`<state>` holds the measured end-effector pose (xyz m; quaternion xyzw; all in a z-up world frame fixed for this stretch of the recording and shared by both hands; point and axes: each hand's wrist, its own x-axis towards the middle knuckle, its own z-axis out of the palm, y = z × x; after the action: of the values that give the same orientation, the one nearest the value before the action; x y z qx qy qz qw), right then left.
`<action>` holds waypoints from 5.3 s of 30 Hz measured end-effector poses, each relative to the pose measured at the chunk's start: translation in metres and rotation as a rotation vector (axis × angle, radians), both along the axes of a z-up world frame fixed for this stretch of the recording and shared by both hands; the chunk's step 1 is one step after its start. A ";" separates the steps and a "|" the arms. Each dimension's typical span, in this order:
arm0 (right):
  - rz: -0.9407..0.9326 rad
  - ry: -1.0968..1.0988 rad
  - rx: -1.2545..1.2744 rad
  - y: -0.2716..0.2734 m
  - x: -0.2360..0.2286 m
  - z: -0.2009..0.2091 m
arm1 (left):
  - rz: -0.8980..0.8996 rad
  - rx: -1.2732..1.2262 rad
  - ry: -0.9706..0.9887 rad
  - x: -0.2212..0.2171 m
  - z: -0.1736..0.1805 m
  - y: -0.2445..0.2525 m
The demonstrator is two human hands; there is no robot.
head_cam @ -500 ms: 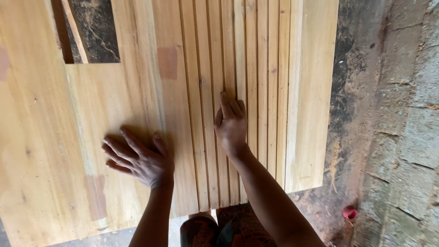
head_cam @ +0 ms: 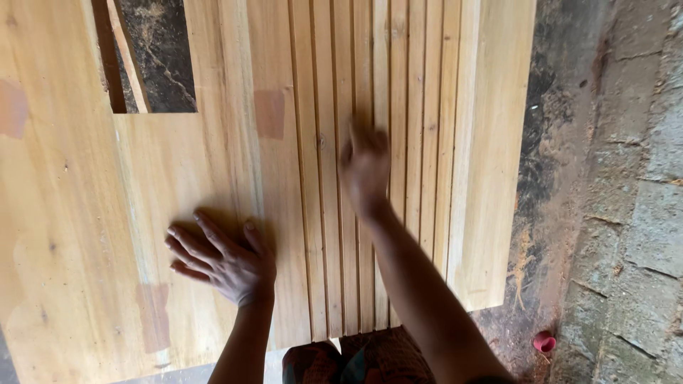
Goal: The person sands the surface of a large wooden panel using a sanding block. They move the block back and forth along the grain, covering multiple sections of the panel.
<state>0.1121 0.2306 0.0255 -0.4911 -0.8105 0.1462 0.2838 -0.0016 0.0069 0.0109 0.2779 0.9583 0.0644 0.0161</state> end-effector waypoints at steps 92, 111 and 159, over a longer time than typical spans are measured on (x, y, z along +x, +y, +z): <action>-0.057 0.114 0.071 0.102 0.006 -0.056 | 0.038 -0.023 -0.022 0.001 -0.005 -0.001; -0.012 0.110 0.101 0.061 0.010 -0.029 | 0.003 0.038 0.000 0.002 0.000 0.002; -0.091 0.049 -0.028 0.045 -0.102 0.015 | -0.525 0.180 -0.151 -0.100 0.017 0.177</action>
<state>0.0099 0.2758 0.0408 -0.5278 -0.7779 0.1563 0.3030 -0.1017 0.1843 0.0282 0.5114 0.8400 0.1634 0.0786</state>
